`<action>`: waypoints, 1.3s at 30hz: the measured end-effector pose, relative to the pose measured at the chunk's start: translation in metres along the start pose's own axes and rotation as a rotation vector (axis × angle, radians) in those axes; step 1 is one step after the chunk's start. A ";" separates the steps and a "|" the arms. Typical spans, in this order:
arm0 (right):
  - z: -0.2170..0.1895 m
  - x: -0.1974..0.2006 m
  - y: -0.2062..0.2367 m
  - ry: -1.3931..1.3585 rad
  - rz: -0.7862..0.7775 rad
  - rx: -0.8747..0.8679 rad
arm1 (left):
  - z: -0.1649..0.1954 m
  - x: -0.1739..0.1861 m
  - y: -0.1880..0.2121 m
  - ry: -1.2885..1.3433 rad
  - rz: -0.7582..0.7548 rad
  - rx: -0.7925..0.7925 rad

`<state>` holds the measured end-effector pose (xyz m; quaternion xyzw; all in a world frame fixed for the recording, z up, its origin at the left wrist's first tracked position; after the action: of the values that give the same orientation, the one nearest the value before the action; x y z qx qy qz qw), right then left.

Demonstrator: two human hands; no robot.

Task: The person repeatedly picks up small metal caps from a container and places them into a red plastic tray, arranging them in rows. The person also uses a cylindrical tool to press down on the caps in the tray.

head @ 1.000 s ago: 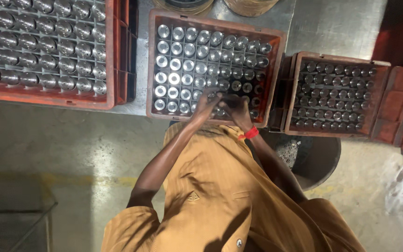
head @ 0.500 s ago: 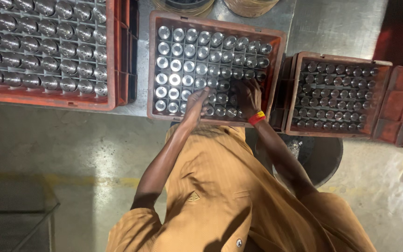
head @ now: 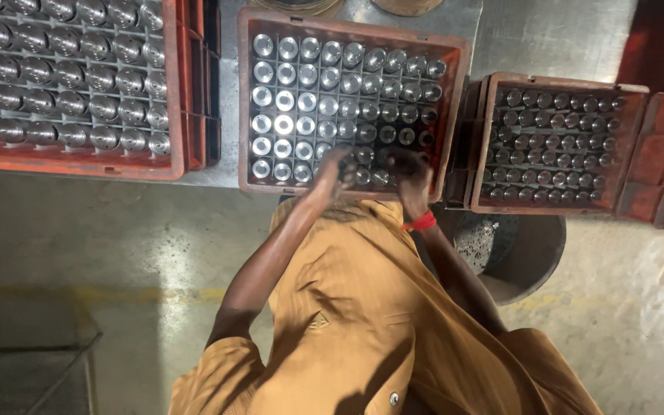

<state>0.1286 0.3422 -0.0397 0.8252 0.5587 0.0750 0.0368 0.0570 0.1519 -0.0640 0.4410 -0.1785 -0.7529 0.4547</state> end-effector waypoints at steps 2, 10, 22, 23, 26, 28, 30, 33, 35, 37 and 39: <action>-0.015 0.007 -0.005 0.136 0.075 0.115 | 0.002 0.009 -0.002 0.280 -0.032 -0.031; -0.046 -0.014 -0.010 0.726 -0.221 0.570 | -0.005 0.013 -0.002 0.171 -0.071 -0.229; -0.037 -0.009 0.002 0.181 -0.195 0.068 | 0.009 -0.006 0.015 -0.709 -0.044 -0.158; -0.026 -0.011 0.006 -0.031 -0.215 -0.195 | 0.009 -0.010 0.018 -0.711 -0.081 -0.168; -0.008 -0.020 0.009 -0.178 -0.358 -0.244 | 0.009 -0.019 0.022 -0.648 -0.183 -0.176; -0.005 -0.018 0.006 -0.237 -0.276 -0.129 | 0.008 -0.020 0.020 -0.506 -0.205 -0.144; -0.007 -0.013 0.004 -0.251 -0.195 -0.080 | 0.005 -0.011 0.016 -0.538 0.010 -0.084; -0.016 0.002 0.004 -0.061 -0.116 -0.091 | -0.002 0.005 0.007 -0.298 0.070 -0.103; -0.020 0.011 0.009 0.249 -0.106 -0.080 | -0.007 0.016 0.002 -0.147 0.054 -0.113; -0.020 0.013 0.016 0.296 -0.167 0.012 | -0.008 0.025 0.001 -0.101 0.070 -0.081; -0.016 0.014 0.020 0.300 -0.277 0.054 | -0.007 0.032 0.001 -0.074 0.148 -0.023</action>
<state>0.1494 0.3475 -0.0198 0.7207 0.6679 0.1763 -0.0587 0.0568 0.1250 -0.0836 0.3931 -0.2188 -0.7350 0.5074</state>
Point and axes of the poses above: each hand's wrist, its own y-axis away from the middle knuckle, its own x-axis out of the back of the hand, z = x × y, the point moved 2 cm from there along -y, towards the middle knuckle, and after that the axes turned 15 degrees about -y, right-handed, at the moved point
